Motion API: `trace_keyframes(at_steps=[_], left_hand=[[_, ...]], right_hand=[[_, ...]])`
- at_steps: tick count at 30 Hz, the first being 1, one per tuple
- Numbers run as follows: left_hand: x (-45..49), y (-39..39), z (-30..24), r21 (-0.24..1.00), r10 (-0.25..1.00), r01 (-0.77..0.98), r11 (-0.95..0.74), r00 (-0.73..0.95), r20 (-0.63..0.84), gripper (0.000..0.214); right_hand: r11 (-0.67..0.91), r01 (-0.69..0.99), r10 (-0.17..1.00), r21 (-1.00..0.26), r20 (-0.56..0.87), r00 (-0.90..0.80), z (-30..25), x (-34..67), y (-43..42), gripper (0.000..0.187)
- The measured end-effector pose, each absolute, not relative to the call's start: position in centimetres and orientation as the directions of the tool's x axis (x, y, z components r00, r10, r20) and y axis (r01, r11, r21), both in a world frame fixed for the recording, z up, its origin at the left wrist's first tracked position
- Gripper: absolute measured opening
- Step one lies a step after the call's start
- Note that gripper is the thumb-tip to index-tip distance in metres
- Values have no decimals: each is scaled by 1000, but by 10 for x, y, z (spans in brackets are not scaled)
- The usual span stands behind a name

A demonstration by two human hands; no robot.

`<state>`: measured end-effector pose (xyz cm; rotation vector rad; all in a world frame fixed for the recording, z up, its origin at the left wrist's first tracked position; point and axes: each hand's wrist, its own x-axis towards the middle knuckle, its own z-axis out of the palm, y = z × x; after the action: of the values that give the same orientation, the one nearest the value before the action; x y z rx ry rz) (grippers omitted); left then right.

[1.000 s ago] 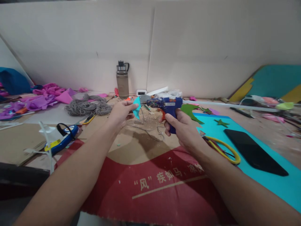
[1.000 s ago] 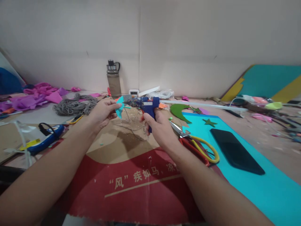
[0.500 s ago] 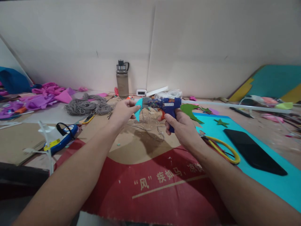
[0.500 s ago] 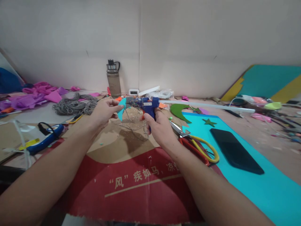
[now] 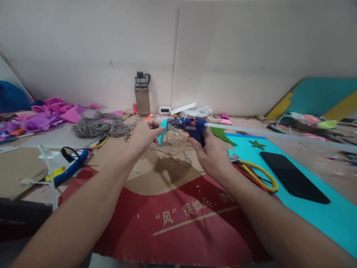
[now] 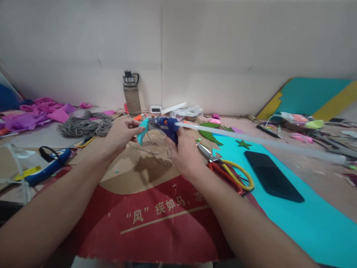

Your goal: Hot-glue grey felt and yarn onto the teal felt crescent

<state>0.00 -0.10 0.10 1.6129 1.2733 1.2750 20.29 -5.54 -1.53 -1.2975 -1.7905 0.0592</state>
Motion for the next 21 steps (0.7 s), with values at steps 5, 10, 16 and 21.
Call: trace_keyframes(at_steps=[5, 10, 16, 21], left_hand=[[-3, 5, -3, 939, 976, 278, -202, -27, 218, 17], [-9, 7, -3, 957, 981, 250, -147, -88, 173, 19], [-12, 8, 1, 967, 968, 177, -184, -140, 210, 18], [-10, 8, 3, 978, 974, 26, -206, -89, 207, 21]], right_hand=[[474, 619, 794, -626, 608, 7, -14, 202, -56, 24], [312, -15, 945, -950, 309, 105, -11, 201, -49, 19], [-73, -49, 983, -996, -80, 168, -11, 207, -29, 11], [-124, 305, 978, -944, -65, 199, -25, 214, -4, 12]])
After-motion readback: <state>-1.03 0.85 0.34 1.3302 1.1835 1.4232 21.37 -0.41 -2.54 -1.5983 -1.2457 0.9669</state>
